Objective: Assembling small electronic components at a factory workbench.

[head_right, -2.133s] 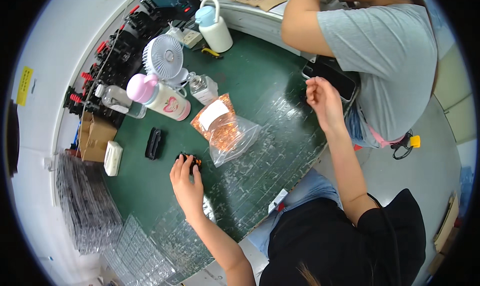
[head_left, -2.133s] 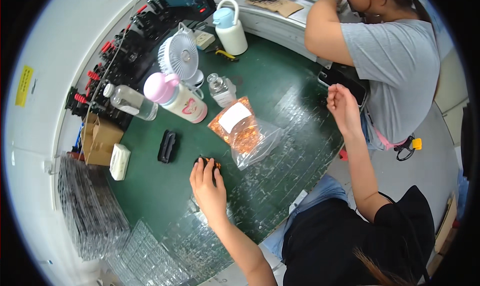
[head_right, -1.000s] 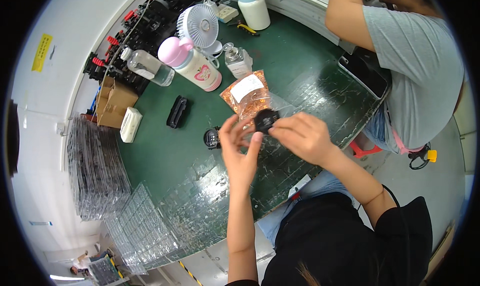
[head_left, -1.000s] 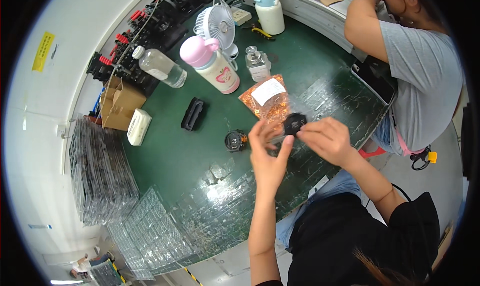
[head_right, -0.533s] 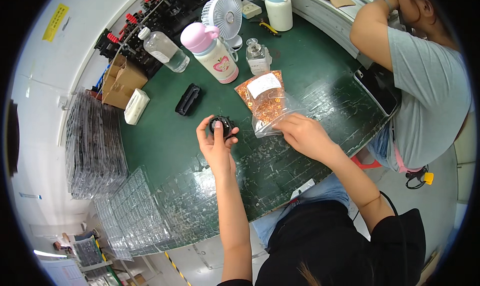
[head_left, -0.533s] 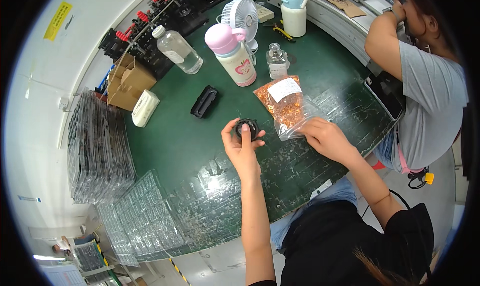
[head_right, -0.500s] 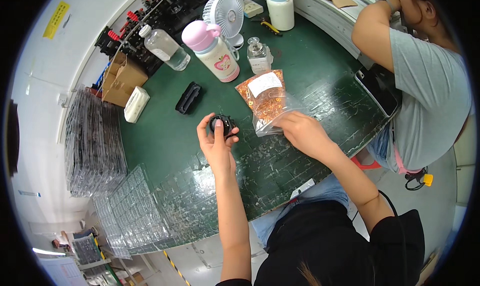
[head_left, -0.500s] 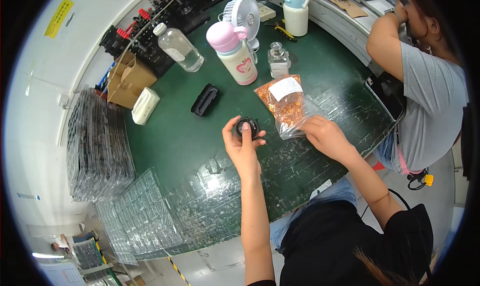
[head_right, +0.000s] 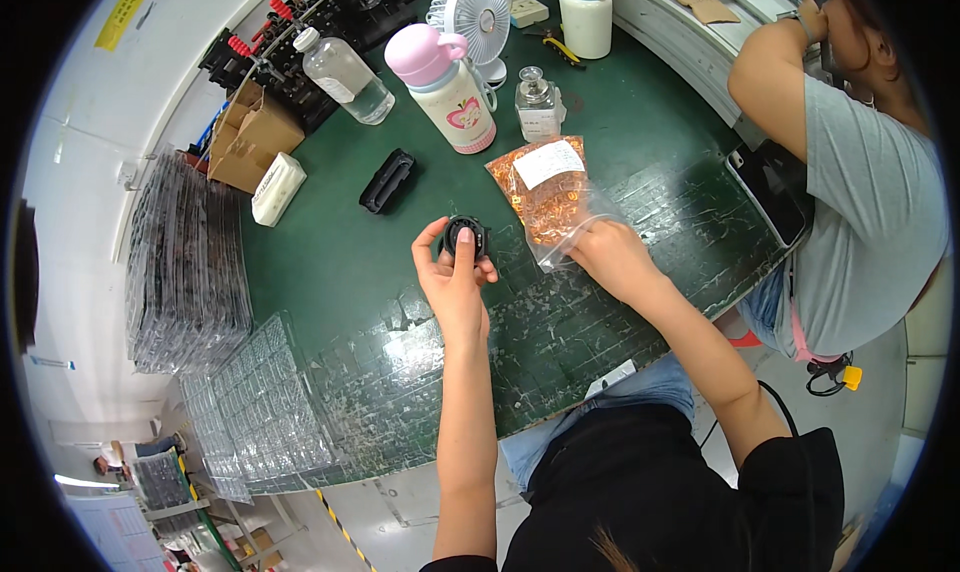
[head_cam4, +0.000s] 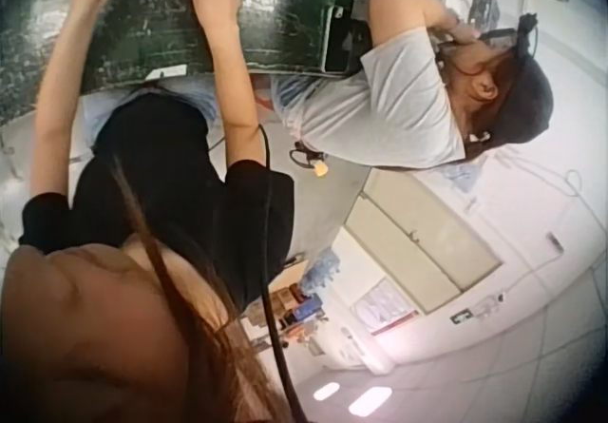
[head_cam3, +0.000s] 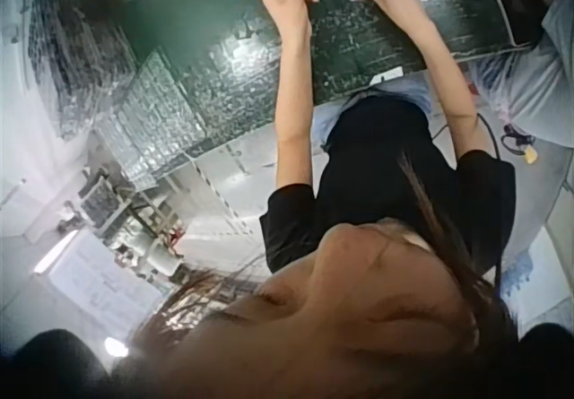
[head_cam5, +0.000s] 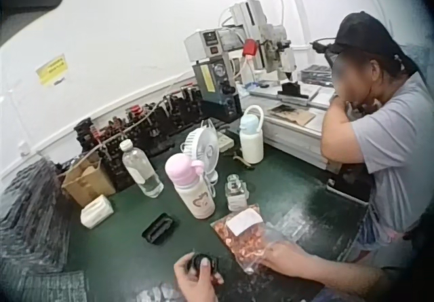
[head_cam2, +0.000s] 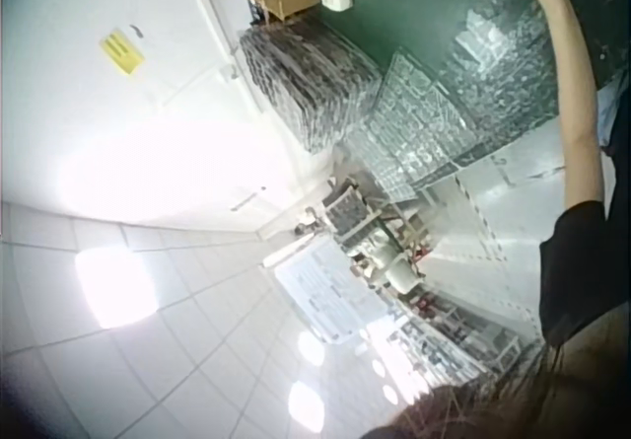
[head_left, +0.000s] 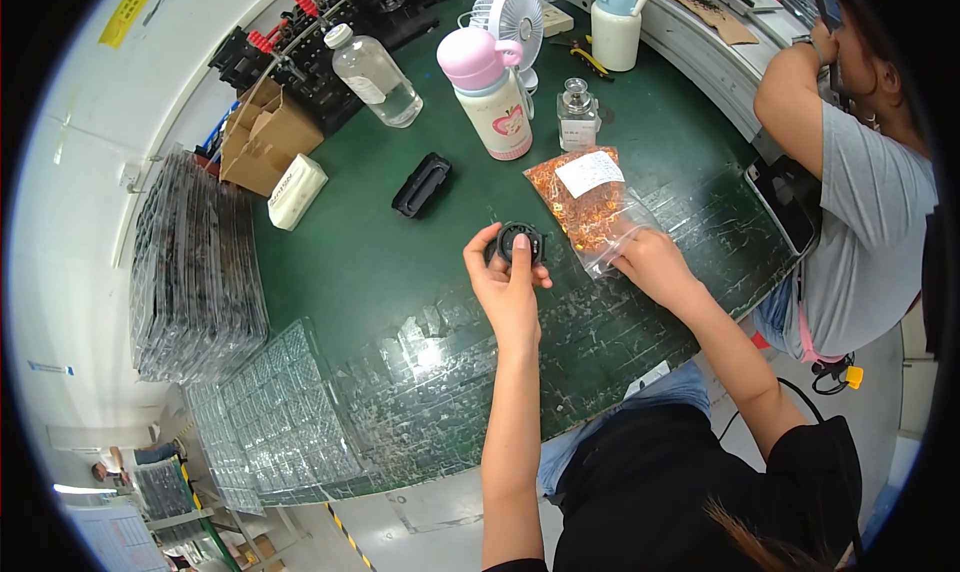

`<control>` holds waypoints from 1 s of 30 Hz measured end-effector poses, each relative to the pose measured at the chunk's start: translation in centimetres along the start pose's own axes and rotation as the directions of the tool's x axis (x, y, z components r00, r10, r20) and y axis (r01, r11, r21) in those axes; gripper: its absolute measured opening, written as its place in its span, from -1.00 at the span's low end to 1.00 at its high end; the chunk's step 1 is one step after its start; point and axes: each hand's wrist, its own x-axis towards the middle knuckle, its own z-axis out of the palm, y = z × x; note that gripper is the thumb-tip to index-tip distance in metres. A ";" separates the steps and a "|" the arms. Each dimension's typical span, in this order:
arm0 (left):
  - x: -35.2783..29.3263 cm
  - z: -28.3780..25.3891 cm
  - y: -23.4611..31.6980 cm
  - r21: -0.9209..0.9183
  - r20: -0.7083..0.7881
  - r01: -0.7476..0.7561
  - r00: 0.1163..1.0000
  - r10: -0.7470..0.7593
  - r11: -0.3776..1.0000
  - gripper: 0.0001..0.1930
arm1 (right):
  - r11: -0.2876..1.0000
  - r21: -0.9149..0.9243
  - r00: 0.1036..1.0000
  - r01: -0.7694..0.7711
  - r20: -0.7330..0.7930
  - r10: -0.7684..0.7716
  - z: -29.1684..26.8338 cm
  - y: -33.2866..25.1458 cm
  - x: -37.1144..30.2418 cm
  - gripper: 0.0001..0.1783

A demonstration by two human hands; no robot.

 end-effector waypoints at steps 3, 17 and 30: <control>-0.1 0.3 0.1 0.038 0.019 0.016 1.000 -0.017 0.999 -0.68 | 0.998 -0.060 1.000 -0.019 -0.009 0.018 0.0 -0.2 -0.4 -0.78; -0.1 -0.5 0.8 -0.180 0.266 0.286 0.935 -0.234 0.941 -0.72 | 0.843 0.519 0.985 0.140 -0.162 -0.064 -7.0 -6.4 2.4 -0.84; 0.1 -0.4 0.5 -0.195 0.259 0.301 0.934 -0.247 0.934 -0.74 | 0.036 0.960 0.952 -0.276 0.269 0.144 -3.5 -4.6 5.7 -0.82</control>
